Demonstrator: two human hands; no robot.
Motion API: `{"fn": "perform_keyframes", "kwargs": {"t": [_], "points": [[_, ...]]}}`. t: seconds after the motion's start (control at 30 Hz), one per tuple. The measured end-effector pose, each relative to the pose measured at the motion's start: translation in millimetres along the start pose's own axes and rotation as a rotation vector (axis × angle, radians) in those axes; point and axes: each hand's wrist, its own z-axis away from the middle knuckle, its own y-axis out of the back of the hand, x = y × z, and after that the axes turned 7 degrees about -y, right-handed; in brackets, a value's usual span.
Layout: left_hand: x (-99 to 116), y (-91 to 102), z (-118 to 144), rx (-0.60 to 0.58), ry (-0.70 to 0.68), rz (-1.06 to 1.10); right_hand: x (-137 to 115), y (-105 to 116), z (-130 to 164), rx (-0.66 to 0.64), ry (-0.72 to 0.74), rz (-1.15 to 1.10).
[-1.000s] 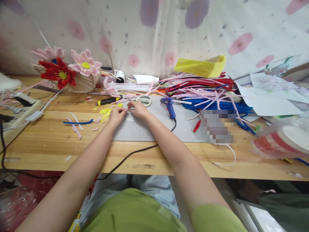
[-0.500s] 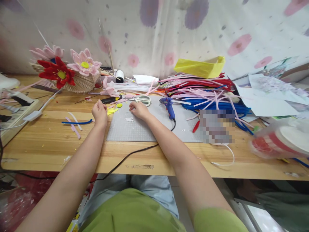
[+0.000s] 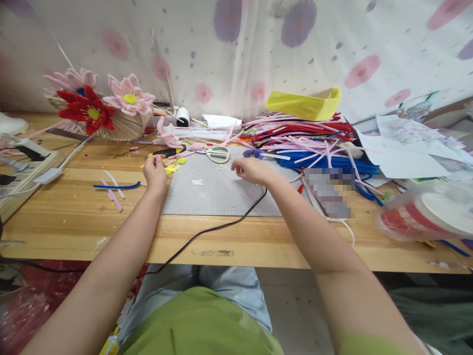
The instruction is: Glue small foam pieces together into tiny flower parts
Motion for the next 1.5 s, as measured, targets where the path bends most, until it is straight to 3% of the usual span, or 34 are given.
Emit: {"fn": "perform_keyframes", "kwargs": {"t": [0.1,0.23,0.37,0.53,0.7,0.9,1.0,1.1,1.23,1.33,1.4,1.5], "points": [[3.4,-1.1,3.5,-0.008,0.05,-0.027,14.3,5.4,23.2,-0.15,0.009,0.288],[5.4,-2.3,6.8,-0.024,0.073,-0.016,22.6,-4.2,36.2,-0.101,0.136,0.49],[2.7,-1.9,7.8,-0.026,0.043,-0.05,24.9,-11.8,34.8,-0.056,0.241,0.537],[2.1,-1.3,8.5,-0.029,-0.027,-0.075,15.9,-7.3,23.2,-0.017,0.134,0.293],[5.6,-1.9,11.1,-0.059,-0.025,-0.029,-12.2,-11.1,-15.0,0.153,0.082,-0.123],[3.4,-2.6,9.1,-0.037,0.033,-0.03,-22.7,-27.4,-57.2,0.148,-0.039,-0.223],[4.7,-2.9,8.4,-0.015,0.043,-0.045,-18.2,-31.4,-56.5,0.139,-0.094,-0.322],[8.6,-2.4,10.3,-0.024,-0.011,-0.051,-19.7,-34.5,-47.4,0.164,-0.04,-0.339],[15.0,-1.1,14.5,-0.058,-0.077,-0.057,-31.9,-41.9,-37.1,0.163,0.102,-0.2],[18.3,-1.4,16.0,-0.08,-0.085,-0.057,-38.8,-49.2,-35.4,0.199,0.103,-0.121],[20.2,-3.1,16.7,-0.075,-0.091,-0.067,-39.9,-53.8,-37.3,0.227,0.05,-0.196],[26.0,-8.2,20.7,-0.121,-0.134,-0.075,-38.4,-59.2,-43.7,0.271,-0.084,-0.568]]}}
